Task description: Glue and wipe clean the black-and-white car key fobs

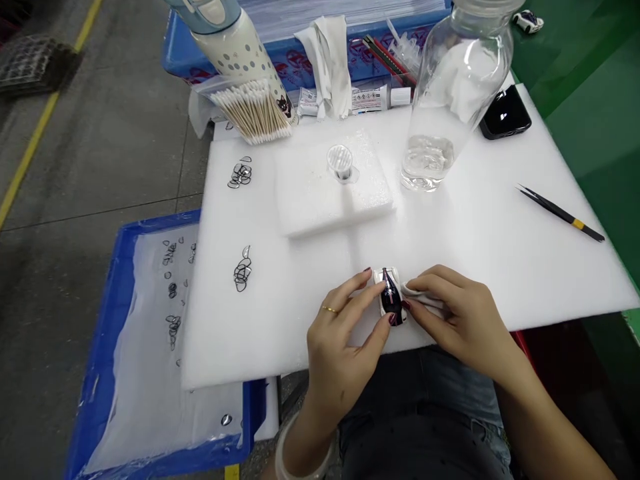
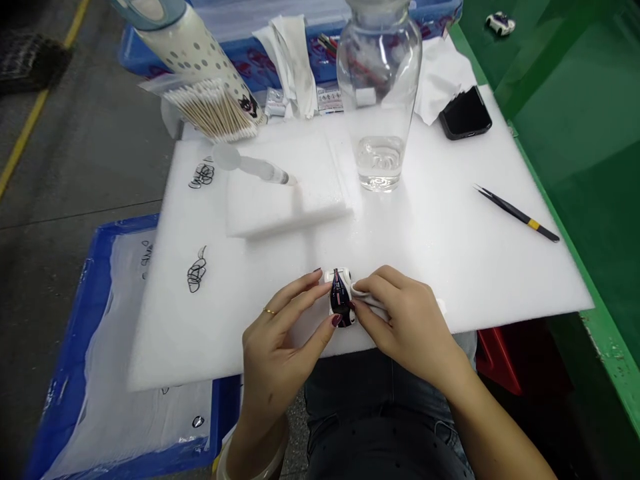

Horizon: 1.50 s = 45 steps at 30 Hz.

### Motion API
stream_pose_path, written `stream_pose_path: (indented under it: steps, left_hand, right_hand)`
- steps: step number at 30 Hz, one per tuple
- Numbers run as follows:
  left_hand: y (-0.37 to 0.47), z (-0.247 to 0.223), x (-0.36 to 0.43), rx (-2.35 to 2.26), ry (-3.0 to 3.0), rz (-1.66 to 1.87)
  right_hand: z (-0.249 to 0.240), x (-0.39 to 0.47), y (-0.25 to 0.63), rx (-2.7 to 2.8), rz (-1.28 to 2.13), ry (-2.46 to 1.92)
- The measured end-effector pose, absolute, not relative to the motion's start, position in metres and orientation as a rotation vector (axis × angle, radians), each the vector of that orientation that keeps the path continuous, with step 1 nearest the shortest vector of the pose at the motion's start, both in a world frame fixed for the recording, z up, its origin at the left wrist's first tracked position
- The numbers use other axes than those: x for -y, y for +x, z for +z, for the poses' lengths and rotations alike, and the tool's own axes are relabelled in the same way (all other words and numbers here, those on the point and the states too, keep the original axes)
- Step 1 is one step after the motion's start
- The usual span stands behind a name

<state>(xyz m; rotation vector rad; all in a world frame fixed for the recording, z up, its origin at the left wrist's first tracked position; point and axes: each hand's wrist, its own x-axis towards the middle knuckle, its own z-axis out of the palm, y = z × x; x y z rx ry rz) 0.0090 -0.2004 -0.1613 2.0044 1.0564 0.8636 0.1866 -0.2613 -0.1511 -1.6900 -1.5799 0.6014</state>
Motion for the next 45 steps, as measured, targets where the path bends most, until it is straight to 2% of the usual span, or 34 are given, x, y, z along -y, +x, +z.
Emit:
stream_pose_path:
  steps: [21, 24, 27, 32, 38, 45]
  left_hand:
    - [0.012, -0.161, 0.202, -1.083, 2.027, 0.838]
    - [0.009, -0.158, 0.197, -1.080, 2.028, 0.794]
    - [0.003, -0.151, 0.181, -0.889, 2.103, 0.637]
    - [-0.001, -0.150, 0.158, -0.486, 2.286, 0.374]
    - [0.003, -0.165, 0.165, -0.733, 2.232, 0.710]
    - [-0.003, -0.162, 0.161, -0.653, 2.224, 0.626]
  right_hand:
    - [-0.153, 0.259, 0.184, 1.571, 0.556, -1.728]
    - [-0.153, 0.260, 0.186, 1.568, 0.564, -1.713]
    - [-0.152, 0.261, 0.190, 1.533, 0.553, -1.626]
    - [-0.153, 0.271, 0.191, 1.417, 0.297, -1.561]
    - [-0.166, 0.280, 0.183, 1.601, -0.019, -1.570]
    - [-0.173, 0.277, 0.171, 1.746, -0.138, -1.599]
